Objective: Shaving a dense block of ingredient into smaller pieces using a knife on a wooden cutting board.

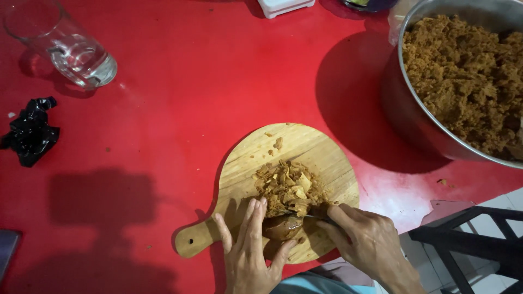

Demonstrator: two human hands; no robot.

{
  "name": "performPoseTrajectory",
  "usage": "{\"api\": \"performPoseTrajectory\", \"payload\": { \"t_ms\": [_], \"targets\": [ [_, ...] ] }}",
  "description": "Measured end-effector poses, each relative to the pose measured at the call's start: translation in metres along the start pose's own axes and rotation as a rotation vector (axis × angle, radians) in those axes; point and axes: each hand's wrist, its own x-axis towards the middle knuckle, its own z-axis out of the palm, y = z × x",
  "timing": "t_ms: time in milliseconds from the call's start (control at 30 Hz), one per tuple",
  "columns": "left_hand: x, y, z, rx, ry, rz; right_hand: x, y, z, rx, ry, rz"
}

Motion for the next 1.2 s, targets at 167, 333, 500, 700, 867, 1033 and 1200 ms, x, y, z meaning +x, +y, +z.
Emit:
{"api": "performPoseTrajectory", "payload": {
  "t_ms": [167, 333, 500, 700, 867, 1033, 1200],
  "targets": [
    [-0.0015, 0.0017, 0.0033, 0.009, 0.015, -0.025, -0.0013, -0.0011, -0.0004, 0.041, 0.013, 0.006],
    [0.0003, 0.0006, 0.0039, -0.003, 0.044, -0.015, -0.0019, 0.0001, 0.0005, 0.062, 0.019, 0.011],
    [-0.0019, -0.0008, 0.0032, -0.049, 0.015, -0.02, -0.0025, 0.0019, 0.0013, 0.083, -0.037, 0.018],
    [-0.0028, -0.0028, 0.0039, -0.132, 0.024, -0.009, -0.0003, -0.0002, -0.0008, 0.104, -0.033, 0.04],
    [-0.0023, -0.0054, 0.0029, -0.076, 0.042, -0.015, -0.0014, 0.0015, 0.0012, 0.103, -0.037, 0.034],
    [-0.0023, -0.0052, 0.0041, -0.066, 0.059, -0.005, -0.001, 0.0, -0.0012, 0.097, 0.01, 0.014],
    [-0.0036, -0.0063, 0.0029, -0.1, 0.01, 0.029, -0.0002, 0.0006, -0.0013, 0.107, 0.094, -0.041]
  ]
}}
